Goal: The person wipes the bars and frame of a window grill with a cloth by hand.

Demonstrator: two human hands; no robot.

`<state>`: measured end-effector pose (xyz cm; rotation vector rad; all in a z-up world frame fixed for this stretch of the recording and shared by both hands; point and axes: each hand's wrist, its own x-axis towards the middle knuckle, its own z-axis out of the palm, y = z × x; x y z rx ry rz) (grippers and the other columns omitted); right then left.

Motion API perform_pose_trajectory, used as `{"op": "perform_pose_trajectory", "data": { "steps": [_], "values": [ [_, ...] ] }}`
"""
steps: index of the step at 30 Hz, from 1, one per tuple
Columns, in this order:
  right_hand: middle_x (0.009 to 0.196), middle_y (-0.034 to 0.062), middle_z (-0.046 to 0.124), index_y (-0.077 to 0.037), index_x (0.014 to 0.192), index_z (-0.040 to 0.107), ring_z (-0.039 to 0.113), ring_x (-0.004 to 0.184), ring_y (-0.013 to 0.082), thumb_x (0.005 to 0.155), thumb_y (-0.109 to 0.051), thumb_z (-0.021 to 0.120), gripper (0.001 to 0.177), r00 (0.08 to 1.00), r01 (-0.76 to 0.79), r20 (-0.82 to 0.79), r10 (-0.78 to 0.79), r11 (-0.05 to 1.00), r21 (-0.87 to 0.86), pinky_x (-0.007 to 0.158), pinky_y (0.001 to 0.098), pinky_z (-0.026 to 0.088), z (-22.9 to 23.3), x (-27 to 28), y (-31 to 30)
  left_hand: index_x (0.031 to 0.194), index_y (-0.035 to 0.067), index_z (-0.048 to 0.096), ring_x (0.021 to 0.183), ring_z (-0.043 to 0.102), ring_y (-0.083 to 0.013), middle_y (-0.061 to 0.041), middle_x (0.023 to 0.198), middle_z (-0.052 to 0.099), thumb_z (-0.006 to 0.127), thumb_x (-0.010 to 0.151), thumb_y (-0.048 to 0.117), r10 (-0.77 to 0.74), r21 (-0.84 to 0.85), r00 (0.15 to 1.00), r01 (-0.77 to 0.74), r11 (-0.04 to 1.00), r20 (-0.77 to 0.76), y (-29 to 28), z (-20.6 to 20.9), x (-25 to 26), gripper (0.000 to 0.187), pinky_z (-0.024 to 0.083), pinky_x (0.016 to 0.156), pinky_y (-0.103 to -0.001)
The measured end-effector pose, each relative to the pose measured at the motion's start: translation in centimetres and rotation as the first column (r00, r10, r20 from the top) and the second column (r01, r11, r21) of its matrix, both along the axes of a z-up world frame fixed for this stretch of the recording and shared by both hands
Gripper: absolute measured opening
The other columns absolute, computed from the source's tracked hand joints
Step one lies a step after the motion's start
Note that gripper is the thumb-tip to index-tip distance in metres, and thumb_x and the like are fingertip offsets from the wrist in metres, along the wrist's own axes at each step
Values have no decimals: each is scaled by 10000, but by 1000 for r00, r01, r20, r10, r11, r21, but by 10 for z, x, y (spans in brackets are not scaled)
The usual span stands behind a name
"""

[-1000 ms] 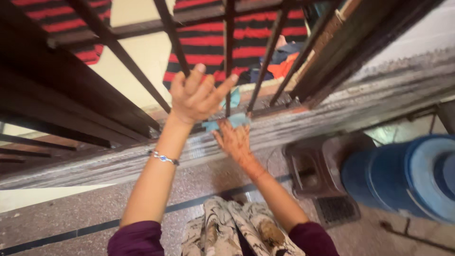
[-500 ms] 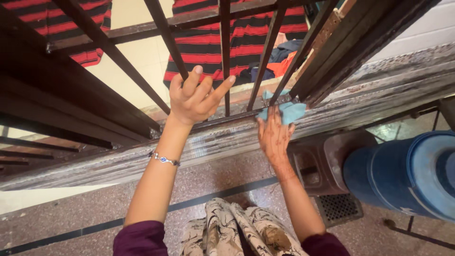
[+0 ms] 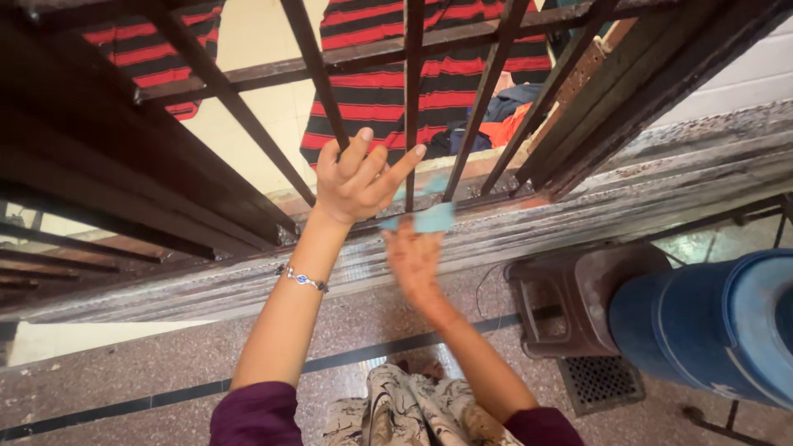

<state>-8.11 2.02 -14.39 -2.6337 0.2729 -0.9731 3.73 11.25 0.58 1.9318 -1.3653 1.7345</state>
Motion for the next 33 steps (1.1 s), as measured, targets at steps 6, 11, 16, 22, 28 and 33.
{"op": "perform_pose_trajectory", "data": {
  "steps": [6,11,16,22,28,33],
  "values": [
    [981,205,681,27,1193,665,619,902,420,880,-141,678,356,961,-273,-19,277,954,120,799,531,446,-35,15,24,1404,308,674,1279,506,-256,-34,1033,576,599,975,21,58,14,998,-58,998,-3,-2,0,-5,521,448,808,-439],
    [1238,172,690,-109,1319,657,699,999,415,947,58,534,426,946,-325,70,318,917,230,845,456,573,-55,-6,-42,1483,300,635,1389,500,-239,-22,1428,607,619,1052,144,64,193,989,-38,980,-130,31,11,-31,459,382,1073,-447],
    [1467,197,570,-191,1377,599,698,907,379,896,-56,609,499,980,-15,-196,34,996,93,759,506,532,-35,-45,-103,1450,330,701,1487,445,-166,59,1415,557,564,1043,272,177,143,984,-176,974,1,96,37,-15,433,263,1145,-458],
    [1278,188,656,-95,1356,602,661,1042,380,1004,-174,600,361,986,69,-158,-63,997,34,954,535,436,-53,-30,-107,1332,263,816,1475,418,-142,70,1468,641,487,1084,380,324,124,931,-346,930,166,103,31,4,429,311,1197,-473],
    [899,95,714,-133,931,696,659,857,338,1005,-207,616,132,978,-94,-182,103,994,59,902,596,378,-72,12,-49,1137,251,820,1485,397,-125,120,1431,657,526,1082,359,310,109,936,-330,938,169,105,26,6,318,321,1210,-417],
    [849,24,709,-189,897,722,681,841,275,940,-216,623,111,996,-76,37,76,997,-20,1110,750,180,-54,1,-77,1079,272,790,1491,382,-112,127,1446,644,529,1084,339,277,97,948,-294,951,158,104,31,5,270,315,1212,-403]
  ]
}}
